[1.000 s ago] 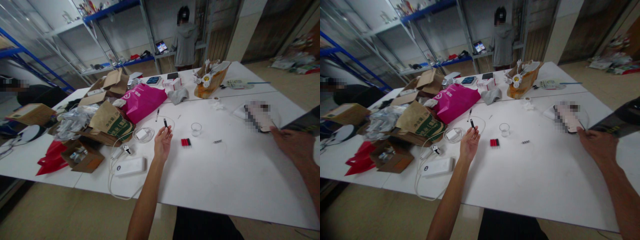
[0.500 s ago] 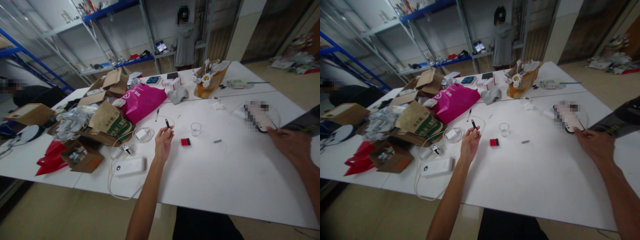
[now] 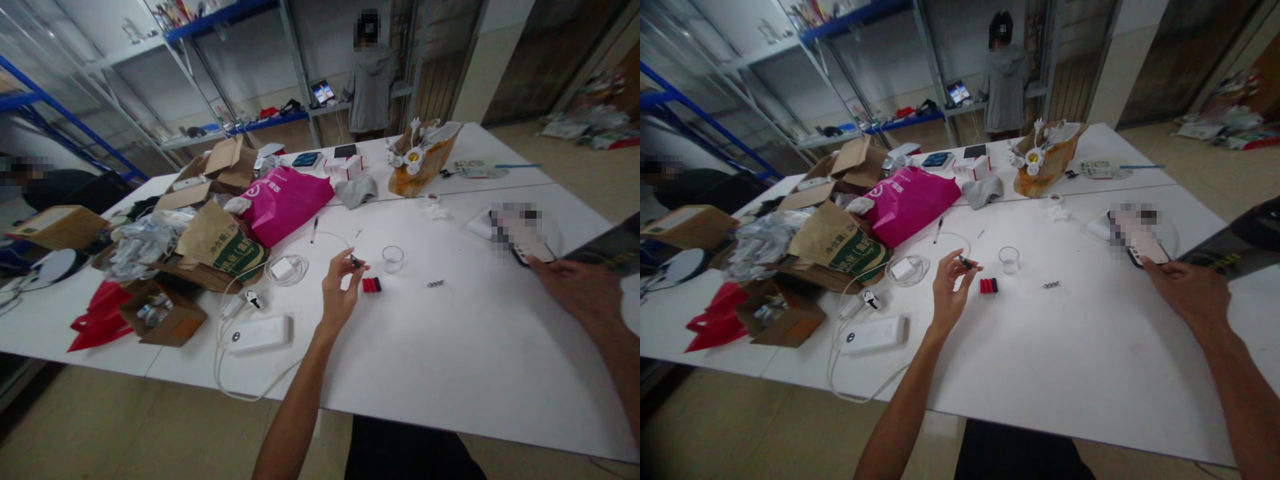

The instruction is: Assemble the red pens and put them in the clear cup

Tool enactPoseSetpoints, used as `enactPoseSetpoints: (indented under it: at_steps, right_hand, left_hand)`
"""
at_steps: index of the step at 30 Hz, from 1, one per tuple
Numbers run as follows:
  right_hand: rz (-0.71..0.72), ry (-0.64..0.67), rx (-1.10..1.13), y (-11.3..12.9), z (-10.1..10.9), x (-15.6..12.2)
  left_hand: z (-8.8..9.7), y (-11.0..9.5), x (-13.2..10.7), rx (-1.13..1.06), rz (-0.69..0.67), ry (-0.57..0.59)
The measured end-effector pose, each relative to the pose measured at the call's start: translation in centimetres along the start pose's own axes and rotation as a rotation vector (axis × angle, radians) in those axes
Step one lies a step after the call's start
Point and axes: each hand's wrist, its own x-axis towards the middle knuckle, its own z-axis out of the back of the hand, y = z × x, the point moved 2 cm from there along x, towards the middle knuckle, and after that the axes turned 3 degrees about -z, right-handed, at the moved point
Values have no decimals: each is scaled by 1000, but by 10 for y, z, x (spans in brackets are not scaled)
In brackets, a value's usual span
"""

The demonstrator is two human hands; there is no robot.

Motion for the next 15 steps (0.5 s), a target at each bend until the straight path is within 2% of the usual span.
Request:
enactPoseSetpoints:
  at_steps: [3,6,15]
  right_hand:
    - [-14,-19,22,2,0,-2]
    - [-22,-19,-6,0,-2,0]
    - [24,-47,-21,-4,-4,2]
  left_hand:
    - [-4,-1,-6,209,-210,76]
    - [-7,-3,-8,304,-309,128]
    - [-6,-10,-5,301,-293,142]
